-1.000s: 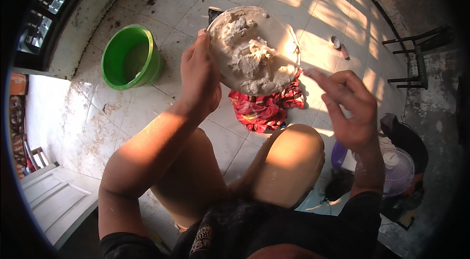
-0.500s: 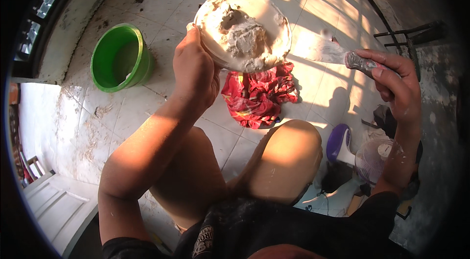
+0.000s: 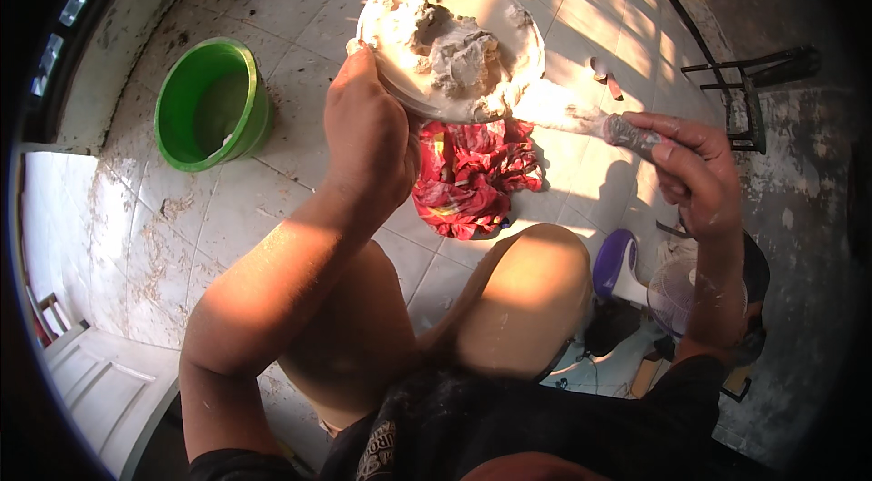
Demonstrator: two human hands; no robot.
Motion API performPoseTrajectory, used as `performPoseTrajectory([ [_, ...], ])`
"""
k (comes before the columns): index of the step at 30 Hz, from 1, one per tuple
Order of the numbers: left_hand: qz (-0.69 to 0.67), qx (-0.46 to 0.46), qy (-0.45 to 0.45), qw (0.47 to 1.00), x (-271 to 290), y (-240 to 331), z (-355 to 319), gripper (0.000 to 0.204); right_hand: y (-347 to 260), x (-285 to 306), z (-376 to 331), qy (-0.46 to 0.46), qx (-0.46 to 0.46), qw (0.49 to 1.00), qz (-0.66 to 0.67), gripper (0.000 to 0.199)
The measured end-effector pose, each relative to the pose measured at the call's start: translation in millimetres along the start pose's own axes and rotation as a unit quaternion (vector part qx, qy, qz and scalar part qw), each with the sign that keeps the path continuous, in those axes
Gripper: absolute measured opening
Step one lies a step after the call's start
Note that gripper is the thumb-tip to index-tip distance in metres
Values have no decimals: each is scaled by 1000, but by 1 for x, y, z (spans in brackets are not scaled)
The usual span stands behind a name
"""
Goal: The person sits on the floor and mixes a white powder in a bowl with a plastic bottle used as a tool. They briefly stand to refill the bottle at an outdoor tap, then return to the floor to continue mixing the powder.
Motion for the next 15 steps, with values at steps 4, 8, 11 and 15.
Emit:
performPoseTrajectory([
  [4,-6,-23,8,1000,-2,3,-3,43,24,-25,-4,-18,-12,995,95,38],
  [8,-12,-44,11,999,-3,1,-2,38,39,-63,-10,-7,-14,982,188,39],
  [11,-2,-61,-8,998,-3,0,1,37,44,-93,-15,7,-27,963,266,41],
  [15,-9,-59,-49,997,-15,-3,-5,35,40,-111,-12,37,-2,951,307,44],
])
Point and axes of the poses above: each hand's wrist, its own z-axis towards the middle knuckle, its own x-axis out of the back of the hand, y = z × x, the point moved 10 cm from there along z, towards the middle knuckle, and after that the axes turned 1 degree about -y, right-handed, at the moved point
